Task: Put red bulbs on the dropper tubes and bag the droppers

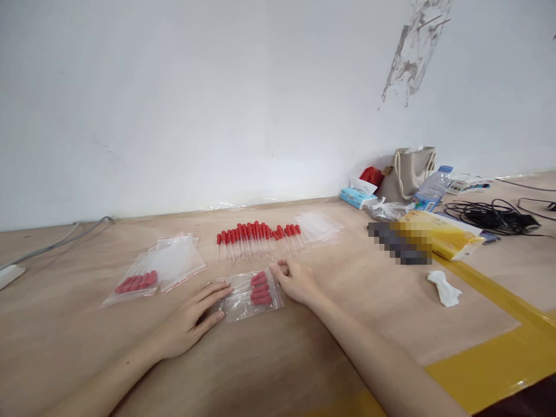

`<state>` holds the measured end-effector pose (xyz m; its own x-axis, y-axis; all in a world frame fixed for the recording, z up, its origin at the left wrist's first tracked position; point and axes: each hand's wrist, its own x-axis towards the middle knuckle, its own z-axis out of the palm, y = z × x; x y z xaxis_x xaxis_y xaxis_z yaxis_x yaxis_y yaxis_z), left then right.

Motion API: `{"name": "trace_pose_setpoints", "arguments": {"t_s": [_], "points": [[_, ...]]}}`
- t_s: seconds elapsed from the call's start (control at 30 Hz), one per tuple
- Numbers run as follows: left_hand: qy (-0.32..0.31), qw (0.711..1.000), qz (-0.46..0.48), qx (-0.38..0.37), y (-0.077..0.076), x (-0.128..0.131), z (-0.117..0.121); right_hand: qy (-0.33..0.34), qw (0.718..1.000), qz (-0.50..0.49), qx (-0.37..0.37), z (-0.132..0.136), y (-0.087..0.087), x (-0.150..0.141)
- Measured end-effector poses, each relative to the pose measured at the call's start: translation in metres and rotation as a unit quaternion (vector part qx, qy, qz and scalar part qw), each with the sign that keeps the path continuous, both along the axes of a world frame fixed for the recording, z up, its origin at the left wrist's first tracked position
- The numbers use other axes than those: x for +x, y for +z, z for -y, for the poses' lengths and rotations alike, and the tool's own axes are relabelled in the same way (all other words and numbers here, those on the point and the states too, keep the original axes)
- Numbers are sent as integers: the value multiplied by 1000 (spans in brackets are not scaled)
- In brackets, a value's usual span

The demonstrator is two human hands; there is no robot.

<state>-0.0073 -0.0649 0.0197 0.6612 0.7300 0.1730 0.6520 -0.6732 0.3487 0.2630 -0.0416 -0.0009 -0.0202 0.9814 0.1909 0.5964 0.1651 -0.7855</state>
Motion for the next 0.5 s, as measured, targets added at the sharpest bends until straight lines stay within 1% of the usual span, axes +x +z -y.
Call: {"name": "trace_pose_setpoints", "arguments": {"t_s": [0.1, 0.13, 0.17, 0.23, 0.27, 0.3, 0.37, 0.4, 0.43, 0.5], "points": [[-4, 1000, 3, -1, 0, 0, 0, 12, 999, 46, -25, 6, 5, -5], [-4, 1000, 6, -2, 0, -1, 0, 15, 999, 42, -28, 7, 6, -8], [-4, 1000, 9, -4, 0, -1, 0, 20, 999, 19, -32, 9, 6, -10], [1, 1000, 15, -10, 0, -1, 0, 52, 994, -79, -52, 12, 7, -13], [5, 1000, 20, -13, 0, -1, 0, 80, 983, -150, -74, 13, 8, -14], [13, 999, 27, -14, 0, -1, 0, 109, 963, -223, -101, 15, 9, -15], [41, 998, 51, -7, -1, -1, 0, 148, 912, -345, -163, 18, 11, -15], [64, 996, 68, 2, -1, -1, 0, 154, 889, -387, -189, 20, 12, -15], [94, 992, 88, 10, -1, 0, 0, 151, 872, -416, -207, 20, 13, -14], [150, 980, 130, 9, 0, 0, -1, 130, 854, -454, -219, 20, 14, -13]]}}
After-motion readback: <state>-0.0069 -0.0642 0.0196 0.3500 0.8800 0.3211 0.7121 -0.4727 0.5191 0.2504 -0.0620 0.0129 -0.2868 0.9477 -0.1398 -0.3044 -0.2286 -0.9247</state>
